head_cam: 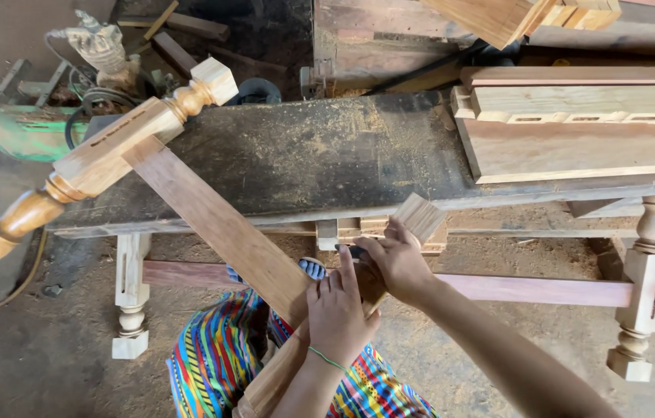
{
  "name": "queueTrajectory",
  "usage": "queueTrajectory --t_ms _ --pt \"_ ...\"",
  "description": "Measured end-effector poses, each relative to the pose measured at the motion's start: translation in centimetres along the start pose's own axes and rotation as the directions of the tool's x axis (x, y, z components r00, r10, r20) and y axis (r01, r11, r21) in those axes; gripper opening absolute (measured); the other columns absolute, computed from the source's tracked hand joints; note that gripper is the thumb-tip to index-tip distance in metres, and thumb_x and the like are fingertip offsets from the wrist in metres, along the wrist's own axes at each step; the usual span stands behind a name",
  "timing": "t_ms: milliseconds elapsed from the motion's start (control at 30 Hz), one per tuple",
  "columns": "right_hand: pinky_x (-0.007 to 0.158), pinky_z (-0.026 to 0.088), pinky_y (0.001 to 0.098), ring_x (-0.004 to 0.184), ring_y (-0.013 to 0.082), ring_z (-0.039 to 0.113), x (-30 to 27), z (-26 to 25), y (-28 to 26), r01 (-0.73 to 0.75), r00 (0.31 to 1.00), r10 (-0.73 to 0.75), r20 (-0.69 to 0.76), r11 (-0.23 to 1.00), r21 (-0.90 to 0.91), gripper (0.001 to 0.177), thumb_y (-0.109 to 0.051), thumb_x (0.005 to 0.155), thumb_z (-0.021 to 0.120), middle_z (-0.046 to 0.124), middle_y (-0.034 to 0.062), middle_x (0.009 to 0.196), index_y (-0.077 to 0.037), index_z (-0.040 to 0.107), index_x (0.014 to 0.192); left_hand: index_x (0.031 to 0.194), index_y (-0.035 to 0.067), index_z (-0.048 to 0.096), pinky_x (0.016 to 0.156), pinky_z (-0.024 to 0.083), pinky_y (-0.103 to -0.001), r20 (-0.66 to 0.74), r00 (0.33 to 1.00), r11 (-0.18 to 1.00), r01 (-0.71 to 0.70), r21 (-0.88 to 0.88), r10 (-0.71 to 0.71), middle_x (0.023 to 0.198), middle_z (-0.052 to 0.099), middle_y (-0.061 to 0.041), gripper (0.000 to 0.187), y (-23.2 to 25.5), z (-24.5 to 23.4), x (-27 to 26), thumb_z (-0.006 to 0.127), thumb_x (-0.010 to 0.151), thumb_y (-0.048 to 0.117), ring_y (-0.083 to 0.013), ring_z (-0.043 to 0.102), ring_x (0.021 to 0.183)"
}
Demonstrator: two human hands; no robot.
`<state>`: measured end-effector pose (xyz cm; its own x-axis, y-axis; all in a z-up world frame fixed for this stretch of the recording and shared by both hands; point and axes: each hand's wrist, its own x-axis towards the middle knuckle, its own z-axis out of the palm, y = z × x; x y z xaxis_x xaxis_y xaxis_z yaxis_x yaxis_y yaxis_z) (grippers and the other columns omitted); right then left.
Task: The person sands a carved wooden furniture leg with a piece of sandpaper.
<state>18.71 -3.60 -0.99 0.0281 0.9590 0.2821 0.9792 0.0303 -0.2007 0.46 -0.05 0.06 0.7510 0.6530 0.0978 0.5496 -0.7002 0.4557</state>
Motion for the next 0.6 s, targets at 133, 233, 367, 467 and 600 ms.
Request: queueTrajectory --t_ms 133,233,367,467,600 --pt "0.121 0.020 0.0659 0.113 0.0304 0.071 -4.5 0.7 -0.2 0.097 0.966 -0.099 -0.237 0.995 -0.022 0.038 -0.012 0.092 0.063 0.074 0.0144 0.118 -0.006 0.055 0.129 0.157 -0.003 0.002 0.107 0.033 -0.053 0.029 0.999 0.999 0.035 -0.016 -0.035 0.124 0.057 -0.024 0.131 0.0 0.0 0.0 0.088 0.067 0.037 -0.0369 0.056 0.115" --pt "0.121 0.013 0.0687 0.120 0.0279 0.069 -7.4 1.5 -0.6 0.092 0.922 -0.081 -0.378 0.996 0.011 0.036 -0.005 0.092 0.065 0.074 0.0090 0.123 -0.005 0.050 0.125 0.157 -0.004 0.004 0.103 0.036 -0.052 -0.066 0.998 0.999 -0.016 -0.030 0.014 0.124 0.058 -0.024 0.131 -0.3 0.4 -0.5 0.088 0.065 0.036 -0.0366 0.057 0.114" --pt "0.123 0.016 0.0680 0.120 0.0250 0.069 -11.1 3.2 -0.6 0.009 0.915 0.032 -0.402 0.995 0.100 0.036 -0.001 0.092 0.065 0.074 0.0096 0.123 -0.006 0.049 0.124 0.156 -0.006 0.004 0.102 0.036 -0.054 -0.116 0.992 0.998 -0.059 -0.017 0.056 0.126 0.058 -0.026 0.131 -0.6 0.0 -0.8 0.088 0.065 0.037 -0.0381 0.057 0.112" --pt "0.124 0.021 0.0638 0.124 0.0278 0.068 -14.7 6.2 1.1 -0.068 0.907 0.104 -0.409 0.993 0.101 0.028 -0.002 0.096 0.061 0.073 0.0083 0.121 -0.007 0.049 0.121 0.156 -0.007 0.004 0.103 0.036 -0.055 -0.124 0.990 0.998 -0.065 -0.016 0.062 0.126 0.058 -0.026 0.131 -0.4 0.4 -0.5 0.088 0.065 0.037 -0.0381 0.058 0.111" --pt "0.109 0.044 0.0579 0.113 0.0305 0.063 -17.0 14.0 4.2 -0.349 0.415 0.906 0.087 0.070 0.934 0.028 -0.015 0.107 0.051 0.069 0.0145 0.122 -0.002 0.060 0.130 0.155 -0.009 0.005 0.101 0.038 -0.054 -0.121 0.990 0.997 -0.075 -0.001 0.074 0.126 0.058 -0.028 0.129 -0.3 0.6 -0.3 0.087 0.066 0.036 -0.0382 0.059 0.110"
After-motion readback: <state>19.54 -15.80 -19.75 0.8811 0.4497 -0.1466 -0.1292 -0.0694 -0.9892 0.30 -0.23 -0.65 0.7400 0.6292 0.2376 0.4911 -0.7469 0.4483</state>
